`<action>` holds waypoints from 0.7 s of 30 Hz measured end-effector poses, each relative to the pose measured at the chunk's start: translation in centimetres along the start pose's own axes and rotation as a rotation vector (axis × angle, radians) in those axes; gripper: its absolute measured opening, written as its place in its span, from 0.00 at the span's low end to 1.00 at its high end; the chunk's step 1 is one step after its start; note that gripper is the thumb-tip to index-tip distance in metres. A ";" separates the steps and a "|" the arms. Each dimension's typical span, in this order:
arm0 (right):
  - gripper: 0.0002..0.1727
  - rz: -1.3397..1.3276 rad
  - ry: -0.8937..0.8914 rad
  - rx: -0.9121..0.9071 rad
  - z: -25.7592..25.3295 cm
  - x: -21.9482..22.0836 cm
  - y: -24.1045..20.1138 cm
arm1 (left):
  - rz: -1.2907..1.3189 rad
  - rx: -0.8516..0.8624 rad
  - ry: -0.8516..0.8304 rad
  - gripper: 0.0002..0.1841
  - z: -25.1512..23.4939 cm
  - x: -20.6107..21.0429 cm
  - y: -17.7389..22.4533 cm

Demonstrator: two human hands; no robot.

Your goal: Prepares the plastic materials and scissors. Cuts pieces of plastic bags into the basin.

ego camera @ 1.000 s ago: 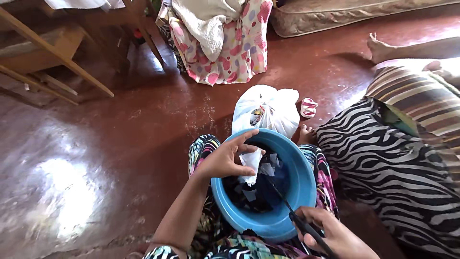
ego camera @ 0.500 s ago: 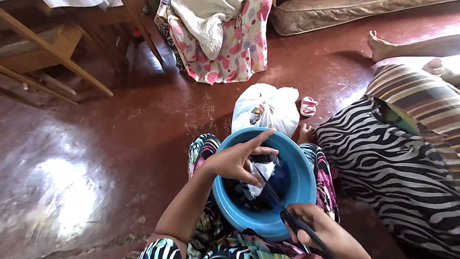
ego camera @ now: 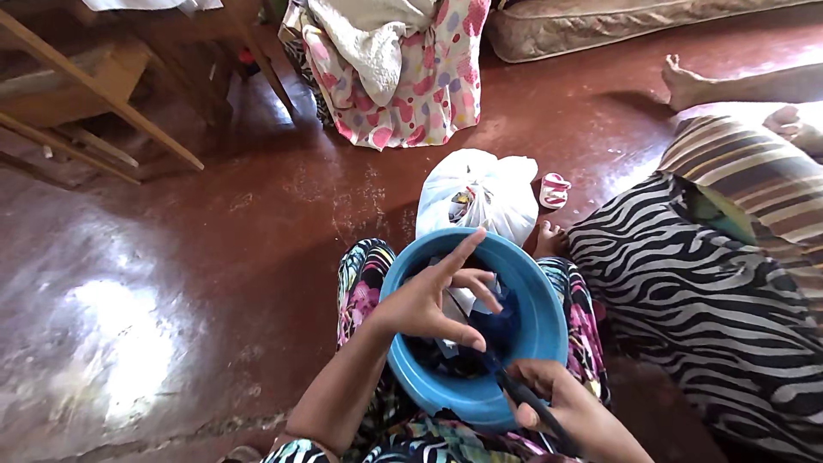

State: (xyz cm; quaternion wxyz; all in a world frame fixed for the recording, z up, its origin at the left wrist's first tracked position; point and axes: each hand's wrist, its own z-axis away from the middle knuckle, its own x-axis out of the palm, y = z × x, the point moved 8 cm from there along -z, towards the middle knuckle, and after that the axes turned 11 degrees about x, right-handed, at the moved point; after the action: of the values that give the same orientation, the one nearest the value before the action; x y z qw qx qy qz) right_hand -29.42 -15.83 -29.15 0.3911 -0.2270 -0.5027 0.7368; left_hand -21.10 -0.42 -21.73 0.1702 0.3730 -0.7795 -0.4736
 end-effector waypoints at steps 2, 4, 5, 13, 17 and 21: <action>0.31 -0.040 -0.031 -0.015 0.1 0.0 0.0 | 0.071 -0.041 0.050 0.63 0.3 -0.3 -0.5; 0.29 -0.099 -0.070 -0.042 0.2 0.1 -0.1 | 0.132 -0.072 0.111 0.61 0.8 -0.8 -0.9; 0.28 -0.129 -0.091 -0.058 0.3 0.2 -0.2 | 0.156 -0.082 0.146 0.60 1.0 -0.9 -1.1; 0.26 -0.247 -0.217 -0.131 0.0 1.4 -0.8 | 0.328 -0.178 0.401 0.57 2.6 -0.7 -1.9; 0.35 -0.224 -0.273 -0.200 -0.3 2.4 -1.0 | 0.353 -0.168 0.382 0.57 2.4 0.4 -1.8; 0.39 -0.208 -0.252 -0.272 -0.6 2.8 -1.2 | 0.363 -0.147 0.339 0.56 2.1 1.1 -1.8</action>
State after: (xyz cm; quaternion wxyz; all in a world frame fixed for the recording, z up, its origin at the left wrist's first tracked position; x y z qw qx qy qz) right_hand -30.22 -12.98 -28.17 0.3649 -0.1306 -0.6633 0.6402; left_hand -22.39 -0.38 -24.41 0.4072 0.2875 -0.7576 -0.4214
